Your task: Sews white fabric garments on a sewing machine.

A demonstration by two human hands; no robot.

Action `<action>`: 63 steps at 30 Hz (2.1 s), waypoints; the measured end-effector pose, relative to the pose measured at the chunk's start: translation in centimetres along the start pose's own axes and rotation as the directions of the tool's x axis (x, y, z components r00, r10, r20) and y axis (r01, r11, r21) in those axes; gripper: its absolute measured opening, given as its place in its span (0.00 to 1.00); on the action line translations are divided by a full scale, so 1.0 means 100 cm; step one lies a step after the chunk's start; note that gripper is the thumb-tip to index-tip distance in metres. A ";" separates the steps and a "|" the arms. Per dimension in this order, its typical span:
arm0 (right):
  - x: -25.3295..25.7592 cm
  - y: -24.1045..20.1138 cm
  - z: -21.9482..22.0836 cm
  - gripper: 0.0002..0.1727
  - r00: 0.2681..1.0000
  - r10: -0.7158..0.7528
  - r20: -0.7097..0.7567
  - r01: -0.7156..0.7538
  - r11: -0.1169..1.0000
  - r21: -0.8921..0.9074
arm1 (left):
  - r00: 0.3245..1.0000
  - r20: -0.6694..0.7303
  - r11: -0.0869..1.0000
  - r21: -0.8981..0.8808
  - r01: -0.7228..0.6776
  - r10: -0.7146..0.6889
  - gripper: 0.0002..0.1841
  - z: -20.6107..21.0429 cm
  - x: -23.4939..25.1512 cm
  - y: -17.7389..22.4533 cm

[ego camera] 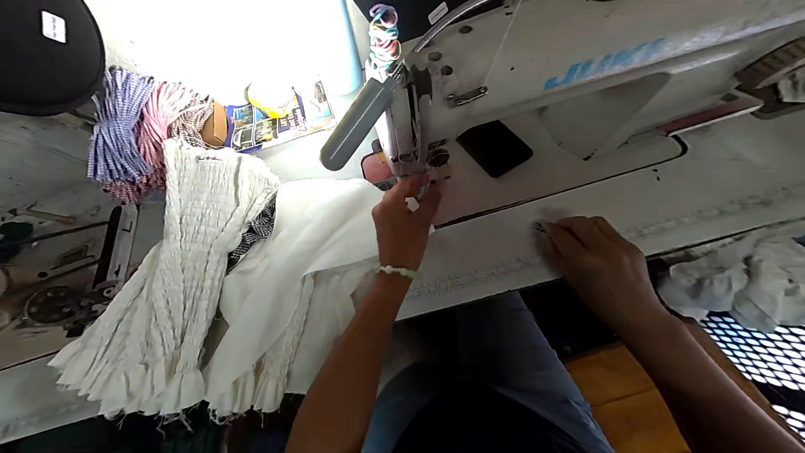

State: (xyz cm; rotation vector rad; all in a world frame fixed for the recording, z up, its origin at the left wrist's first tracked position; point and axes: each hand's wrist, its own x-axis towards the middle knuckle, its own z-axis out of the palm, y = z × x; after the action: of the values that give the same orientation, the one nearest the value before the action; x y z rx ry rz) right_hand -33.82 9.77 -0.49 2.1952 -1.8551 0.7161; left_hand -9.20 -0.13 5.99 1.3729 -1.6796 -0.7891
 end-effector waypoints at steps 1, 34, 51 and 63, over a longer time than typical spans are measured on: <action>0.002 0.000 -0.002 0.15 1.000 0.025 -0.002 -0.025 0.999 0.032 | 0.998 -0.035 0.998 -0.048 0.052 -0.053 0.14 0.007 0.002 0.002; 0.055 -0.042 -0.010 0.26 0.942 0.088 0.323 -0.200 0.922 0.332 | 0.885 0.107 0.839 0.285 -0.464 0.453 0.04 -0.027 -0.026 -0.040; 0.157 -0.087 0.034 0.17 0.804 0.239 0.544 -0.508 0.751 0.421 | 0.978 0.025 0.929 0.309 -0.203 0.205 0.06 -0.025 0.025 -0.043; 0.162 -0.088 0.083 0.06 0.783 0.164 0.600 -0.619 0.107 0.778 | 0.992 -0.029 0.969 0.210 0.130 -0.127 0.06 -0.005 0.038 -0.051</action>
State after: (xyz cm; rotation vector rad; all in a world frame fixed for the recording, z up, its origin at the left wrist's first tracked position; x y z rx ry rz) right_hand -21.63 -6.27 1.36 2.4381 -2.7454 2.3304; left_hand -6.64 -4.88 2.67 1.6440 -1.7151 -0.6846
